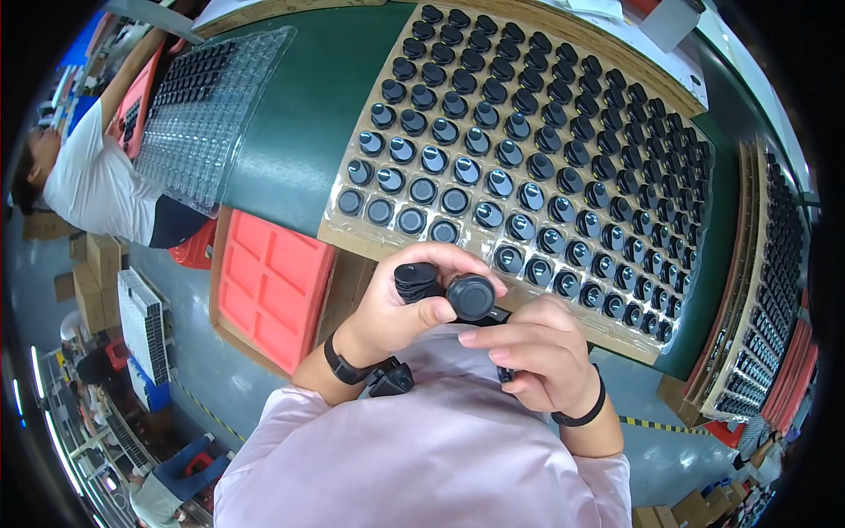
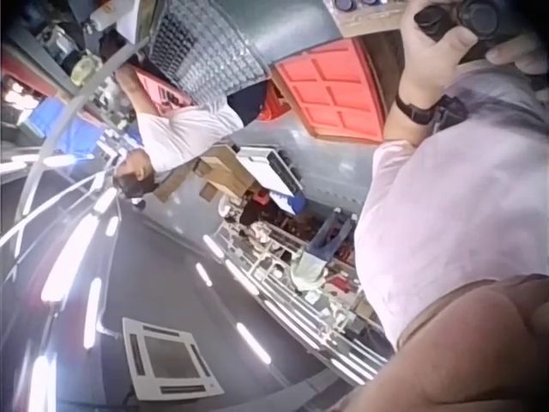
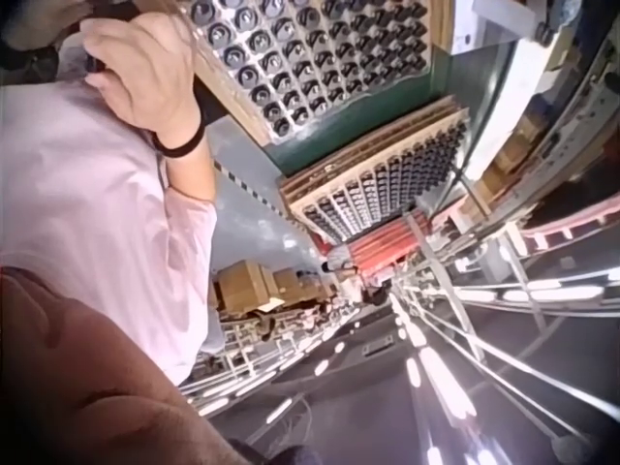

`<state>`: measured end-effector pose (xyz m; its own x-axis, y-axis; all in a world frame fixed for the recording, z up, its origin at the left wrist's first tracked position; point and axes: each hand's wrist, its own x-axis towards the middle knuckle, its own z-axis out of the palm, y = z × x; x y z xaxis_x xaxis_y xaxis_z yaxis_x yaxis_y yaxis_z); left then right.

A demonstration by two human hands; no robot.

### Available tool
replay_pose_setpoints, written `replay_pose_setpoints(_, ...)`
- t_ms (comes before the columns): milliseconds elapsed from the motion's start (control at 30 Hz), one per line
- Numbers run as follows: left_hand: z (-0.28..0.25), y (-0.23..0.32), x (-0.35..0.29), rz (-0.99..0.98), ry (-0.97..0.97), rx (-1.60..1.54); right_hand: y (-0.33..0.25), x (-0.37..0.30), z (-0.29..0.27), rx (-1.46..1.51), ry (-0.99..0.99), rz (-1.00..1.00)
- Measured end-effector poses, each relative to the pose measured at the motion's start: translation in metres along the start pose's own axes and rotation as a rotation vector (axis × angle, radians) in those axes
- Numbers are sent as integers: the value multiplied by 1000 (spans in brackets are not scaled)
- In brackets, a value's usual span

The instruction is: The person picks up a knob and a plastic component from a tray, presses them together by hand, and returns the assembled unit to the tray. This process is repeated multiple times, occasionally reaching for a coiled cable from a shelf to join with the components.

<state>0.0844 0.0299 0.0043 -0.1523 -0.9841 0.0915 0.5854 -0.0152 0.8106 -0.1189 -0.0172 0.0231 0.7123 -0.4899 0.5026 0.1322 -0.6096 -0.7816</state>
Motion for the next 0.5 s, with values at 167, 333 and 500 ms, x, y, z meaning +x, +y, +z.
replay_pose_setpoints(167,3,5,2,-32,-8,0,-4,2,-2,130,45,5)
replay_pose_setpoints(333,1,0,2,0,-17,-12,2,6,1,2,93,-13)
replay_pose_setpoints(500,-1,-1,2,45,28,74,-1,4,-4,144,161,92)
